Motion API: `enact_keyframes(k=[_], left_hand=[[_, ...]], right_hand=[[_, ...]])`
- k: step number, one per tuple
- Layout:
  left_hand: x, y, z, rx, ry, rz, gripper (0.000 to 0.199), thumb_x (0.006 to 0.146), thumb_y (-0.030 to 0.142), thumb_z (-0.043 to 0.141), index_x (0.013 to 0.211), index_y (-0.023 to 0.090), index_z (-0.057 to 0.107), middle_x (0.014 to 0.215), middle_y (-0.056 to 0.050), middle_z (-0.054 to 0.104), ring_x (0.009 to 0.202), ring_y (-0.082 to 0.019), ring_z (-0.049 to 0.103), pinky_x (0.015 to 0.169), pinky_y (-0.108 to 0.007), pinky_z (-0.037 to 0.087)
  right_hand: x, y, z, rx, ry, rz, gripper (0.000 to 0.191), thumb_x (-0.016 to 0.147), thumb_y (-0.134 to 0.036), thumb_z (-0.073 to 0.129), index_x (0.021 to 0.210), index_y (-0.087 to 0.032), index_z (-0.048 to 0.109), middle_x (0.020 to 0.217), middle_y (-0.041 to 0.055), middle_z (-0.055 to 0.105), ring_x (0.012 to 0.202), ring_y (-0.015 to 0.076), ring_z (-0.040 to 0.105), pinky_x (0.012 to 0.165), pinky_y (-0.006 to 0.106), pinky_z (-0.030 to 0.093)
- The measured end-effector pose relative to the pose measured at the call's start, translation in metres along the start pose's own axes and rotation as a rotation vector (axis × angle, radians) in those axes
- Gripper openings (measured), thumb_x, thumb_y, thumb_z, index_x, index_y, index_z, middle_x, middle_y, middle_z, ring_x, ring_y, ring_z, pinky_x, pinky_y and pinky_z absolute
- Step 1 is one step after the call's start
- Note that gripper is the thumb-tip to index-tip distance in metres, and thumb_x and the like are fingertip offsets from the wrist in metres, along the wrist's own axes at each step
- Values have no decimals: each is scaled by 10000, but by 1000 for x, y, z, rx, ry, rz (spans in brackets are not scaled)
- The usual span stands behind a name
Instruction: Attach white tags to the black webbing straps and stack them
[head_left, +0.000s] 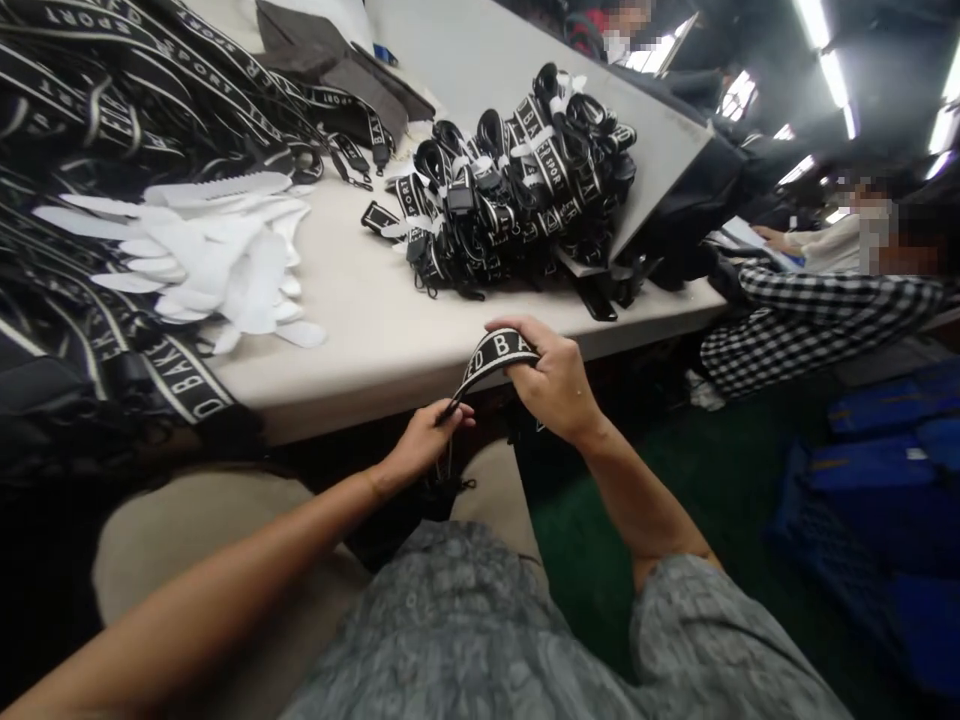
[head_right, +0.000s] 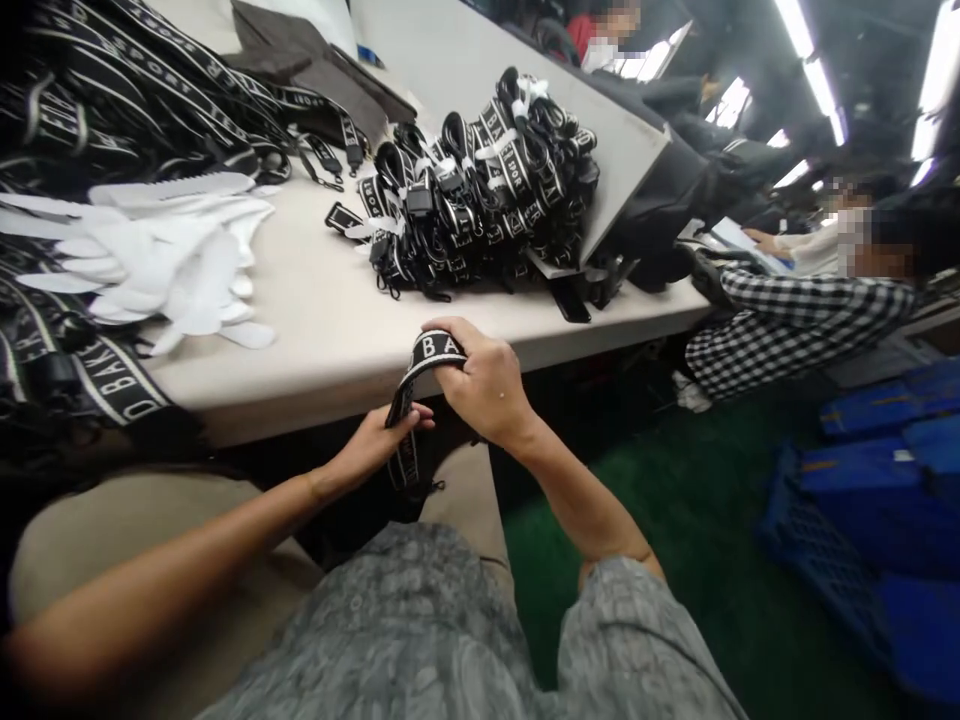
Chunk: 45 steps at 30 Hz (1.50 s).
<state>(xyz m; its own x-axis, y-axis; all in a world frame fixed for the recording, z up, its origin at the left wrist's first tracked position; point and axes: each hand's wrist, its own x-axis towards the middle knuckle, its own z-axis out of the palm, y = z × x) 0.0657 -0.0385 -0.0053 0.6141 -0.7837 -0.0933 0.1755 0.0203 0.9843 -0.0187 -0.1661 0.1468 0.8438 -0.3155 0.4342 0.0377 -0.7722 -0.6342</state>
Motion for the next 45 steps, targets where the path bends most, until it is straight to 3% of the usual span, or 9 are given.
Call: enact_keyframes(k=[8, 13, 19, 25, 27, 31, 34, 41, 45], left_hand=[[6, 21, -23, -195, 162, -75, 340, 781, 470, 662, 816, 132, 669, 744, -83, 712, 741, -224, 676, 733, -338, 529], [6, 47, -22, -328, 191, -138, 204, 702, 294, 701, 829, 136, 680, 698, -37, 705, 695, -216, 677, 653, -305, 551], [9, 60, -29, -491, 131, -259, 195, 748, 188, 565, 869, 95, 686, 754, -75, 720, 675, -184, 675, 635, -269, 568], [14, 65, -39, -571, 201, -203, 164, 838, 226, 543, 743, 122, 625, 697, -57, 674, 674, -174, 660, 666, -277, 570], [11, 61, -40, -489, 165, -84, 135, 776, 237, 681, 836, 126, 633, 747, -35, 677, 710, -162, 659, 684, -253, 559], [1, 47, -31, -295, 52, 9, 458, 672, 190, 795, 1086, 157, 603, 896, -32, 684, 742, -149, 651, 654, -231, 544], [-2, 41, -23, -238, 51, -37, 278, 783, 252, 688, 1032, 154, 612, 827, -36, 663, 588, -132, 608, 515, -234, 508], [5, 63, -44, -435, 78, 169, 129, 832, 255, 637, 910, 171, 578, 627, 35, 532, 560, -112, 551, 583, -244, 509], [10, 78, -63, -426, 215, 269, 154, 825, 231, 643, 759, 187, 512, 557, 51, 468, 475, -99, 473, 504, -241, 460]], right_hand=[[-72, 82, 43, 367, -24, 520, 186, 792, -317, 658, 910, -176, 684, 660, -12, 592, 606, 146, 525, 606, 266, 407], [-113, 101, 92, 786, -119, 750, 356, 649, -297, 794, 967, -185, 680, 792, -3, 625, 722, 142, 548, 716, 278, 444], [-107, 94, 125, 679, -84, 600, 655, 510, -288, 888, 1114, -229, 644, 1104, 28, 586, 933, 175, 558, 798, 278, 468], [-90, 80, 133, 864, -388, 731, 330, 603, -365, 838, 741, -146, 633, 646, -22, 587, 604, 126, 515, 566, 253, 411], [-87, 75, 134, 994, -320, 794, 304, 628, -348, 820, 683, -154, 592, 569, -40, 539, 514, 94, 449, 492, 236, 343], [-82, 67, 135, 1214, -147, 862, 263, 629, -281, 795, 734, -176, 577, 572, -56, 509, 492, 83, 416, 473, 227, 332], [-79, 59, 136, 1232, -132, 860, 261, 630, -281, 789, 771, -187, 590, 628, -47, 542, 525, 96, 449, 500, 232, 380], [-82, 48, 136, 825, -606, 643, 280, 608, -321, 848, 768, -149, 695, 738, 7, 641, 710, 158, 568, 692, 284, 463], [-89, 49, 138, 871, -722, 583, 309, 694, -429, 778, 816, -150, 724, 817, 42, 679, 794, 193, 593, 776, 316, 464]])
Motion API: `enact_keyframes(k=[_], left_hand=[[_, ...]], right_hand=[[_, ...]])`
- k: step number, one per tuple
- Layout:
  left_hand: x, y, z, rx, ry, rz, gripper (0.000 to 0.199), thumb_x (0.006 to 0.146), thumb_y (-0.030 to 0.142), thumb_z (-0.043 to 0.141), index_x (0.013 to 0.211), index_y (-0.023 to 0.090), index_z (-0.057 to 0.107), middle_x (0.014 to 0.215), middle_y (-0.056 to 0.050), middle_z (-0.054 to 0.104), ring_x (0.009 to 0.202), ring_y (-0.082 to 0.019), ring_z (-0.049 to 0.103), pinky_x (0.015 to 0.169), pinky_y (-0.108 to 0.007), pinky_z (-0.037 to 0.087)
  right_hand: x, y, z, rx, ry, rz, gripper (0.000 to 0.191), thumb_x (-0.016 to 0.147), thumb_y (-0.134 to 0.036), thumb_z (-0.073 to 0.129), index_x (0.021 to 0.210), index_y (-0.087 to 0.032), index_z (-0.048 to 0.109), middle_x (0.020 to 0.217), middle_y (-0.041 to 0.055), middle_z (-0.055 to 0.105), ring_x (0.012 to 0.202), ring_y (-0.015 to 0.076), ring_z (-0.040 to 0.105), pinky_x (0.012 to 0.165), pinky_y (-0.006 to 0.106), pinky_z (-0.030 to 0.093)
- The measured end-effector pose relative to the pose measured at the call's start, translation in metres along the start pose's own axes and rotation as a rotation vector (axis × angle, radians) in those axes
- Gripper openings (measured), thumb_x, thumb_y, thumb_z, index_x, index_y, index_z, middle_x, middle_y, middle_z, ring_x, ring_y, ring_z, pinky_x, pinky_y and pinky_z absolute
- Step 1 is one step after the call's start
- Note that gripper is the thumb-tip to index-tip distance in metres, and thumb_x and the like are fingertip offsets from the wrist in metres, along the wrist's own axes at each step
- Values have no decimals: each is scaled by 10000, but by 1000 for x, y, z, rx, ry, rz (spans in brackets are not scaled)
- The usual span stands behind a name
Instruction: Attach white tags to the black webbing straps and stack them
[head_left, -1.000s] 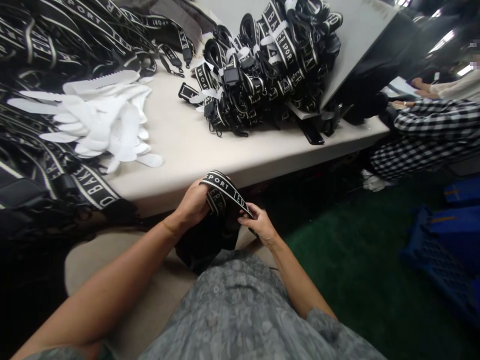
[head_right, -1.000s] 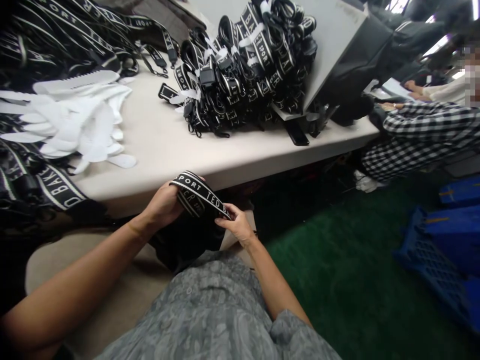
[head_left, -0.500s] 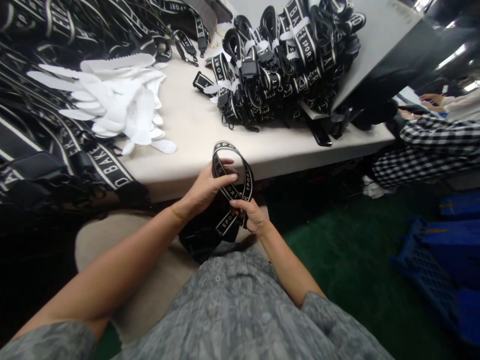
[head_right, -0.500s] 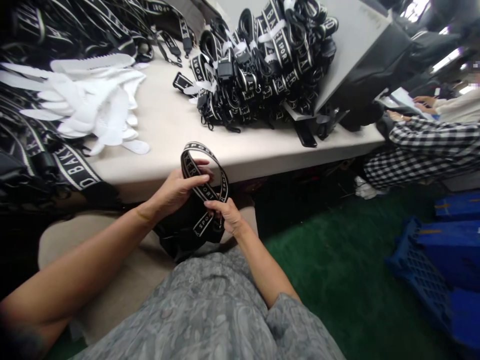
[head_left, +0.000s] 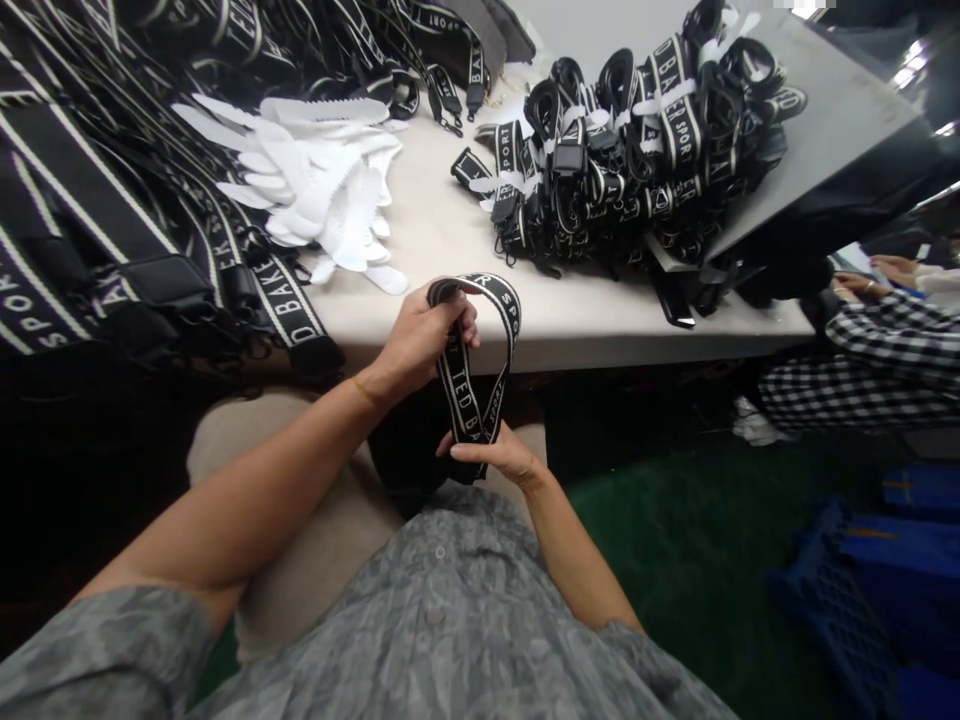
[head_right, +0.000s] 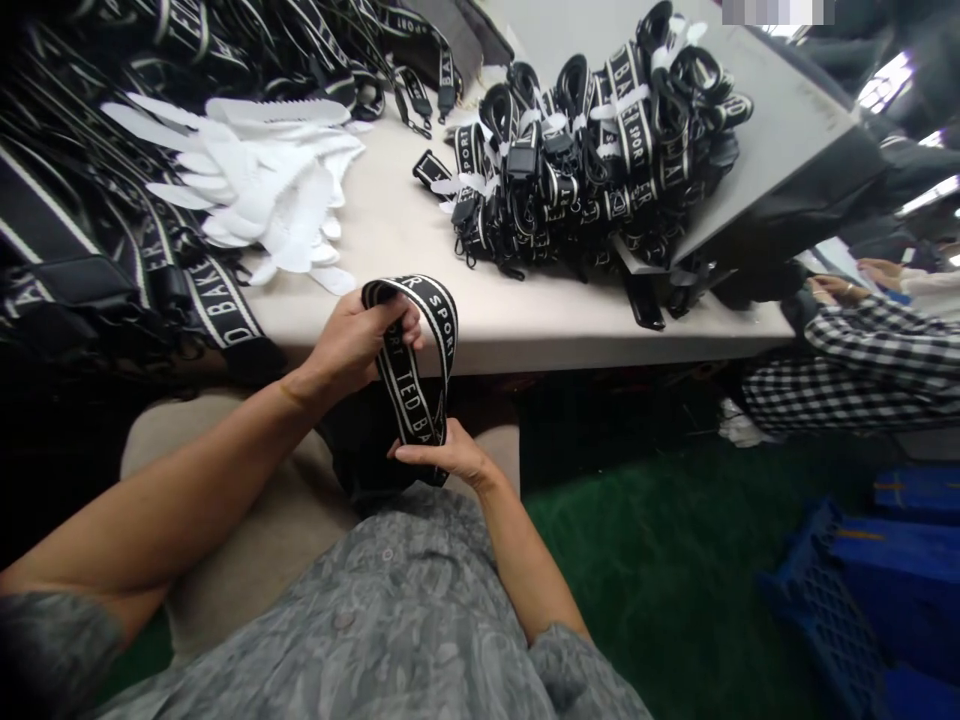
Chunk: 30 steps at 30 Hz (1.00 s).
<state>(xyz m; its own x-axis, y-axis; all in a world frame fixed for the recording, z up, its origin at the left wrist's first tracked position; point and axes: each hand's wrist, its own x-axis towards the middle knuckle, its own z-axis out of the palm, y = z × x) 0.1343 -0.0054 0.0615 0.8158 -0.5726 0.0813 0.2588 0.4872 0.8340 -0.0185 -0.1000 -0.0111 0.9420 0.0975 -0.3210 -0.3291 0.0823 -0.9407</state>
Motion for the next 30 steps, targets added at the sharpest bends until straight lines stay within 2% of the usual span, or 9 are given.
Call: enact_keyframes(k=[3, 7, 13, 16, 18, 21, 24, 27, 30], left_hand=[[9, 10, -8, 55, 77, 84, 135, 850, 218, 622, 775, 201, 511, 536, 63, 452, 422, -89, 407, 439, -234, 376], [17, 17, -16, 179, 170, 134, 52, 862, 167, 581, 821, 200, 579, 524, 60, 454, 420, -89, 362, 439, -248, 325], [17, 14, -18, 276, 177, 118, 88, 855, 104, 564, 844, 181, 605, 513, 66, 437, 447, -77, 354, 453, -243, 328], [17, 11, -17, 300, 171, 144, 79, 838, 102, 579, 852, 167, 620, 515, 66, 445, 450, -75, 375, 449, -237, 353], [16, 11, -17, 329, 159, 165, 105, 809, 79, 594, 857, 158, 643, 525, 61, 469, 451, -75, 394, 447, -234, 365], [14, 11, -16, 368, 72, 122, 186, 749, 62, 661, 918, 136, 678, 659, 32, 599, 490, -62, 454, 464, -215, 385], [10, 9, -14, 333, -104, -49, 347, 688, 117, 766, 1027, 117, 694, 855, -24, 689, 601, -82, 554, 530, -199, 439], [4, 7, -10, 271, -265, -245, 410, 648, 197, 824, 1032, 109, 712, 865, -61, 716, 692, -139, 626, 582, -210, 487], [-1, 5, -5, 224, -377, -409, 382, 654, 230, 837, 999, 114, 721, 844, -65, 727, 719, -150, 653, 631, -212, 521]], right_hand=[[-2, 8, 3, 195, -22, -41, 356, 748, -521, 695, 712, -170, 650, 723, 51, 654, 793, 208, 590, 807, 337, 452], [-1, 18, 3, 449, 54, -8, 387, 758, -553, 665, 677, -201, 529, 562, -8, 487, 633, 179, 508, 701, 337, 437], [-3, 20, -6, 757, 31, 109, 347, 878, -523, 529, 753, -204, 474, 615, -31, 372, 565, 129, 382, 533, 248, 367], [-3, 19, -10, 935, 13, 106, 322, 919, -484, 487, 774, -197, 469, 633, -38, 354, 538, 109, 321, 479, 208, 330], [-3, 20, -14, 1034, 45, 84, 319, 927, -470, 486, 765, -196, 461, 623, -50, 329, 512, 100, 279, 449, 195, 310], [-3, 22, -24, 1125, 167, 16, 303, 922, -440, 512, 744, -203, 452, 588, -73, 293, 467, 93, 215, 420, 195, 297], [-6, 23, -38, 1198, 281, -70, 267, 912, -368, 535, 717, -203, 459, 544, -90, 296, 421, 80, 189, 390, 188, 287], [-11, 24, -54, 1301, 348, -142, 265, 896, -297, 547, 670, -199, 449, 513, -100, 321, 368, 53, 197, 347, 168, 273], [-19, 25, -67, 1380, 318, -202, 296, 880, -226, 553, 621, -198, 410, 485, -108, 323, 337, 33, 237, 333, 142, 283]])
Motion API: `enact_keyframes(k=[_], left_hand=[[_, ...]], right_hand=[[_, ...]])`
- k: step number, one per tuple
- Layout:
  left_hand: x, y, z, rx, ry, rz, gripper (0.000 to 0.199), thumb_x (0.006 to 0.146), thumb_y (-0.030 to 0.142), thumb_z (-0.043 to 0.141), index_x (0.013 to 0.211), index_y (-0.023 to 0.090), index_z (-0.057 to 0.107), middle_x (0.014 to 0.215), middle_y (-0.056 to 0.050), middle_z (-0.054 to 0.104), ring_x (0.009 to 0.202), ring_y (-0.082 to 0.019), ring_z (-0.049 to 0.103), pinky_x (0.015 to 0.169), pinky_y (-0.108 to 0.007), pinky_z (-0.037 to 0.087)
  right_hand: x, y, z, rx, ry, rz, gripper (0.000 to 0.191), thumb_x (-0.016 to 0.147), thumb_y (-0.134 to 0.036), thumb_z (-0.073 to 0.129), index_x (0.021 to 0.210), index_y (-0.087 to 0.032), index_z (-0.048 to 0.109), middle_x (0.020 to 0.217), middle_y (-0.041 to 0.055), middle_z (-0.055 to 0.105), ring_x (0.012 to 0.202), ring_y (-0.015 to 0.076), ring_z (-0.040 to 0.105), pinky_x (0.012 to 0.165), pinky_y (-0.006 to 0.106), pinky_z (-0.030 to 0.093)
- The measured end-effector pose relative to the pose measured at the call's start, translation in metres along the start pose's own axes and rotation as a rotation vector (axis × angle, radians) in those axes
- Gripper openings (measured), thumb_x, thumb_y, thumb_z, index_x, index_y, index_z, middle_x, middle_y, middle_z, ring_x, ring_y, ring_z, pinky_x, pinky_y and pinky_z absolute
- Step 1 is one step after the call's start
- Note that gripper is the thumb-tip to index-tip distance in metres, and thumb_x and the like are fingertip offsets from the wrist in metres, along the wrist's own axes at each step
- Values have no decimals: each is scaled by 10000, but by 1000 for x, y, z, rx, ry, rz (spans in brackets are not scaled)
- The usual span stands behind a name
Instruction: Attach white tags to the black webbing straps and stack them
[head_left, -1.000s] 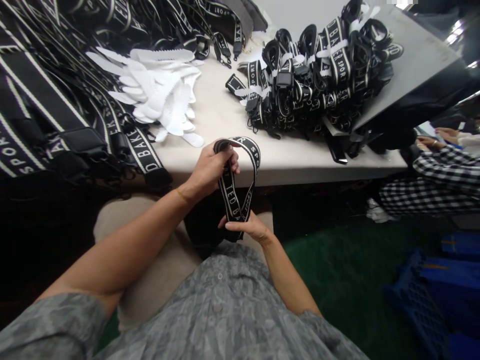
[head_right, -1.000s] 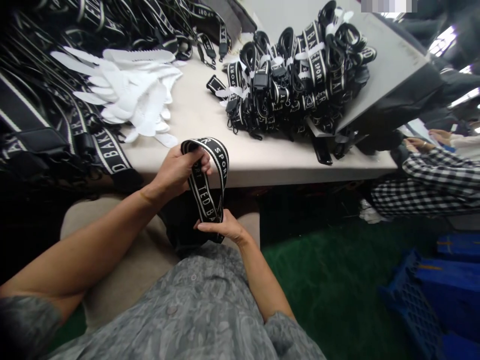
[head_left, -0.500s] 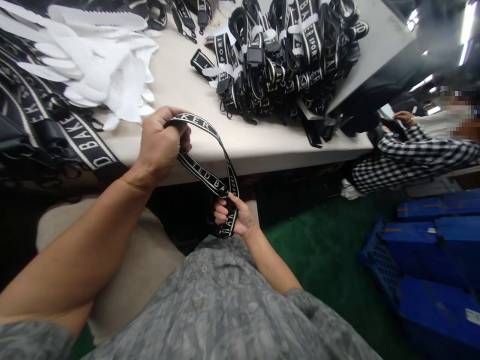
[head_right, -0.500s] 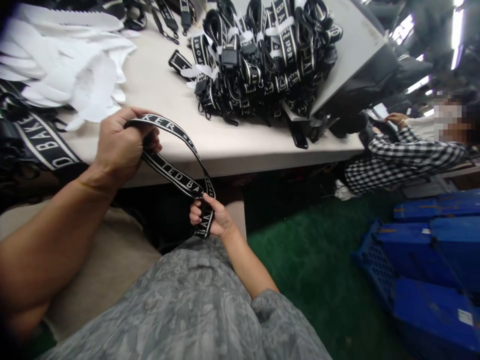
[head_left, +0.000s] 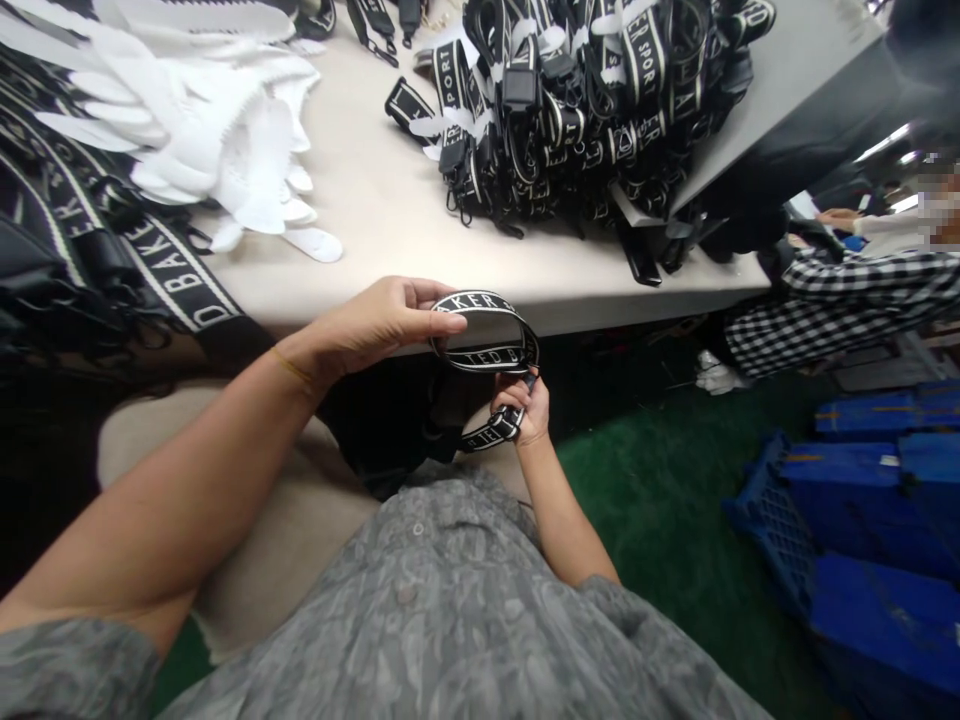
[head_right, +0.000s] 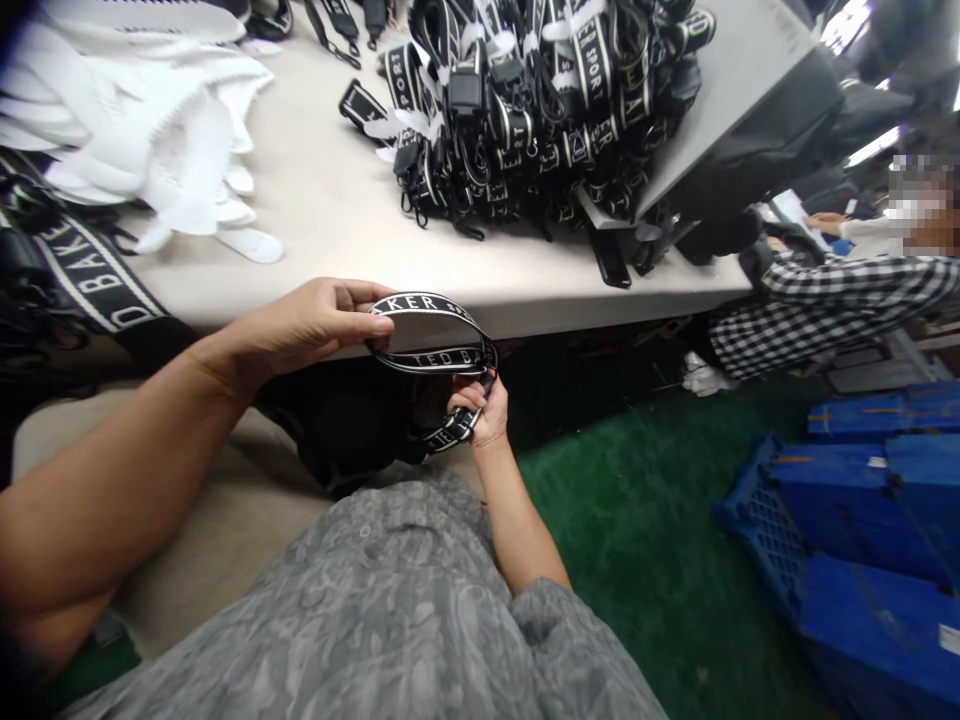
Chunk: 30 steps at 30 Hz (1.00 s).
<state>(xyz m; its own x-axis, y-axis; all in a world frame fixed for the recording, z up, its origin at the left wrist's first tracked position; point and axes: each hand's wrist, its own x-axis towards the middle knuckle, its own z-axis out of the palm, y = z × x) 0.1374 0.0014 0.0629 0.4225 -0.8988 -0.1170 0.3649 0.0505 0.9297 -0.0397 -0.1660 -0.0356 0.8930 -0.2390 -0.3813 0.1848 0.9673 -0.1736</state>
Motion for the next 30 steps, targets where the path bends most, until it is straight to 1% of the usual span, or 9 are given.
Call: enact_keyframes(k=[3, 8, 11, 14, 17, 20, 22, 24, 30], left_hand=[[-1, -2, 5, -66, -99, -79, 351, 689, 222, 830, 1000, 114, 709, 874, -64, 731, 762, -134, 671, 705, -196, 538], [0, -9, 9, -131, -162, -90, 286, 684, 205, 837, 895, 95, 677, 781, -44, 709, 643, -108, 655, 619, -172, 543], [-3, -10, 11, -130, -294, -104, 279, 708, 184, 808, 926, 102, 655, 750, -42, 704, 605, -114, 650, 590, -185, 548], [-9, -7, 10, -61, -411, -112, 204, 804, 201, 717, 964, 114, 626, 687, -51, 704, 530, -116, 634, 529, -184, 525], [-15, -2, 6, 26, -393, -110, 228, 841, 215, 667, 1040, 132, 594, 746, -84, 735, 543, -139, 658, 529, -208, 532], [-16, 1, 3, 139, -330, -98, 292, 835, 234, 669, 1103, 152, 587, 850, -85, 750, 629, -152, 681, 586, -232, 552], [-13, -2, 3, 230, -313, -98, 299, 809, 235, 689, 1087, 157, 613, 890, -67, 750, 687, -155, 681, 632, -243, 553], [-8, -8, 6, 316, -329, -86, 265, 776, 218, 708, 1025, 149, 652, 861, -42, 745, 731, -157, 673, 695, -253, 545], [1, -32, 21, 455, -327, -2, 148, 814, 248, 678, 923, 148, 669, 835, -22, 723, 770, -165, 648, 738, -268, 509]], right_hand=[[-2, -10, -2, 97, -59, 41, 321, 860, -179, 563, 599, -199, 377, 474, -113, 326, 333, 23, 303, 337, 124, 297], [2, -12, -2, 76, -24, 42, 342, 852, -187, 593, 596, -199, 367, 460, -115, 338, 330, 14, 330, 322, 104, 280], [7, -3, -2, -163, 56, 9, 353, 876, -273, 603, 595, -195, 404, 456, -96, 378, 336, 31, 331, 318, 120, 302], [9, 9, -2, -545, 211, -67, 335, 873, -416, 628, 659, -175, 537, 500, -42, 501, 397, 76, 443, 372, 177, 401], [7, 16, -2, -924, 308, -232, 421, 804, -562, 683, 871, -147, 667, 719, 52, 674, 584, 151, 607, 520, 258, 520], [5, 12, 1, -1147, 267, -376, 597, 760, -693, 643, 1044, -170, 692, 1014, 120, 711, 873, 230, 668, 737, 354, 553], [3, 7, 7, -1181, 216, -457, 618, 783, -720, 588, 1088, -193, 692, 1125, 123, 696, 1042, 254, 642, 884, 393, 510], [1, 2, 17, -1128, 151, -510, 599, 811, -718, 553, 1086, -204, 690, 1116, 109, 706, 1100, 254, 628, 954, 404, 471], [-15, -12, 70, -867, -18, -522, 494, 759, -664, 659, 833, -176, 668, 818, 78, 725, 914, 273, 685, 802, 401, 558]])
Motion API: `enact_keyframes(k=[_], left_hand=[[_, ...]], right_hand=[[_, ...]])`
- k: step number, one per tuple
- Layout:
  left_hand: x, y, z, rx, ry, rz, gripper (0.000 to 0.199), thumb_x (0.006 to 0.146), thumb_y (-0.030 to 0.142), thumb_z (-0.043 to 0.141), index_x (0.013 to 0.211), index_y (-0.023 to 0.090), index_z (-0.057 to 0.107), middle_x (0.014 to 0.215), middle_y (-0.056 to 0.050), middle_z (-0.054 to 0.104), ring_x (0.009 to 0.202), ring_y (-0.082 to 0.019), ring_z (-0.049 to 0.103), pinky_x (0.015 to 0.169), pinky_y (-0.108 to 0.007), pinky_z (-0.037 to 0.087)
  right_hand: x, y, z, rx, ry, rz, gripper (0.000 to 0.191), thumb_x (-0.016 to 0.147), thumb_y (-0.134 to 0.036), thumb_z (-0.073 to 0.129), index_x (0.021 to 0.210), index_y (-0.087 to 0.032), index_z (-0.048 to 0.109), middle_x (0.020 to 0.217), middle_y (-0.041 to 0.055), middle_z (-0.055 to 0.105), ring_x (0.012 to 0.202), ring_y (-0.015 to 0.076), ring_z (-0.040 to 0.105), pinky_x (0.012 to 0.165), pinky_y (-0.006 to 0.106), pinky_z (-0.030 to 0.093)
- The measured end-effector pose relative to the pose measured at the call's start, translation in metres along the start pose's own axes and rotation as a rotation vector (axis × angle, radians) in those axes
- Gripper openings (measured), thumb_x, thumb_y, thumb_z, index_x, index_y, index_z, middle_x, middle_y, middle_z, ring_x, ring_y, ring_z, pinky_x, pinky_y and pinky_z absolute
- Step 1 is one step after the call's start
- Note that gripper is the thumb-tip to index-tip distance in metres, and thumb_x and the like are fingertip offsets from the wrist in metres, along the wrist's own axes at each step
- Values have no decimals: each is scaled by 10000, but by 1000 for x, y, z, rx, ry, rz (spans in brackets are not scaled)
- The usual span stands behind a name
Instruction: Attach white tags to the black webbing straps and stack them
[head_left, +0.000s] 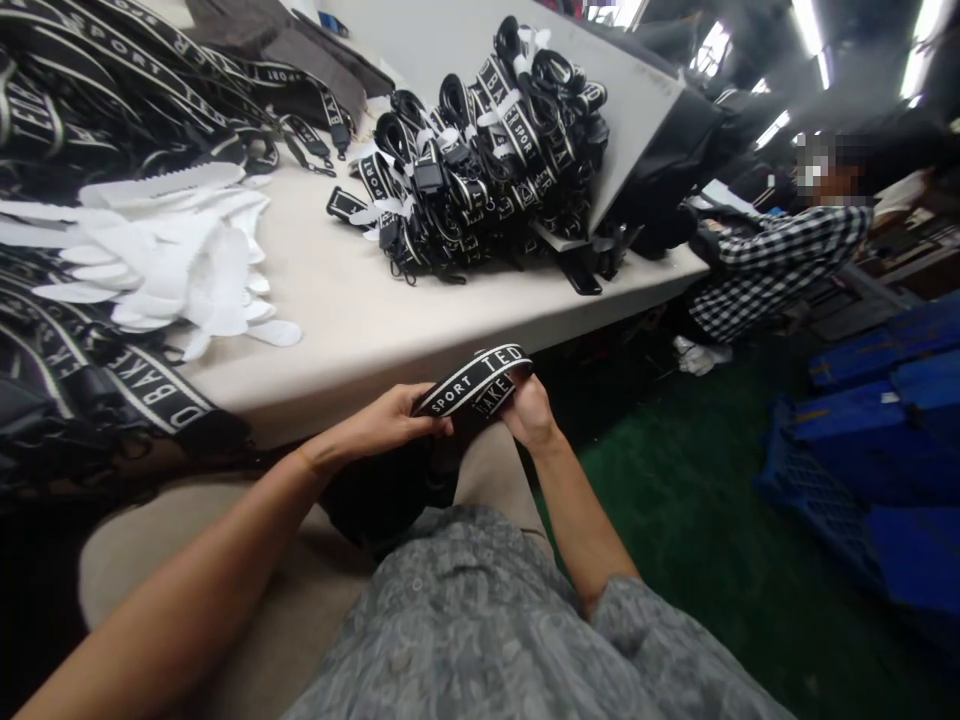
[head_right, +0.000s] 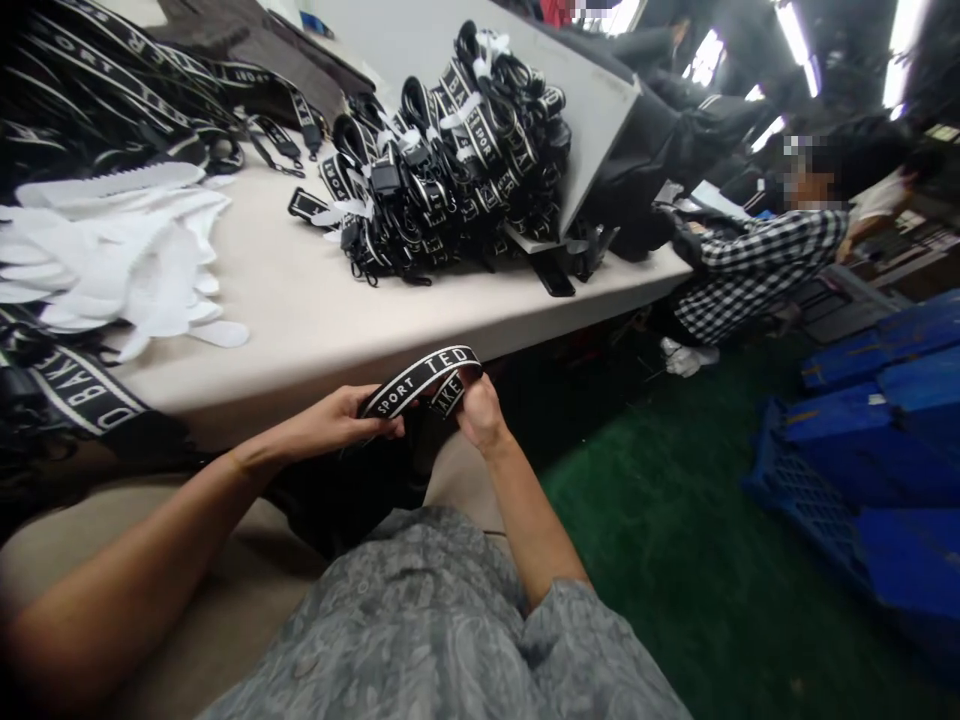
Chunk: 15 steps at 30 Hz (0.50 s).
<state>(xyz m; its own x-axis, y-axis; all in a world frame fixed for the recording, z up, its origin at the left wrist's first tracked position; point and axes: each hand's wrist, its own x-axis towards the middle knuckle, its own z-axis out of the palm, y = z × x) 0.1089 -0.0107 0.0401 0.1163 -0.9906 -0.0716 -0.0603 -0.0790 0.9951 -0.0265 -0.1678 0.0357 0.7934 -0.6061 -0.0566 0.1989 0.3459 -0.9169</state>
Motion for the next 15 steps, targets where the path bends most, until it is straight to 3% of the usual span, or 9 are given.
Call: enact_keyframes(k=[5, 9, 15], left_hand=[[-6, 26, 0, -46, 103, 52, 251, 825, 321, 712, 985, 142, 641, 786, -22, 692, 683, -145, 631, 641, -240, 504], [-14, 72, -6, -131, 159, 188, 249, 859, 299, 689, 1047, 149, 625, 713, -21, 673, 572, -128, 611, 536, -218, 501], [-11, 145, -2, -128, 170, 445, 262, 869, 309, 681, 1059, 130, 650, 650, -31, 655, 511, -128, 586, 452, -205, 467]], right_hand=[[12, -44, 12, 85, -117, -39, 422, 853, -593, 598, 844, -174, 641, 737, 54, 706, 820, 236, 693, 758, 386, 581], [21, -74, 21, 82, -288, 6, 451, 928, -575, 499, 941, -149, 643, 748, 60, 709, 741, 187, 686, 772, 363, 577], [24, -108, 43, 141, -392, -34, 531, 913, -644, 472, 1005, -148, 639, 749, 40, 683, 755, 156, 664, 774, 323, 565]])
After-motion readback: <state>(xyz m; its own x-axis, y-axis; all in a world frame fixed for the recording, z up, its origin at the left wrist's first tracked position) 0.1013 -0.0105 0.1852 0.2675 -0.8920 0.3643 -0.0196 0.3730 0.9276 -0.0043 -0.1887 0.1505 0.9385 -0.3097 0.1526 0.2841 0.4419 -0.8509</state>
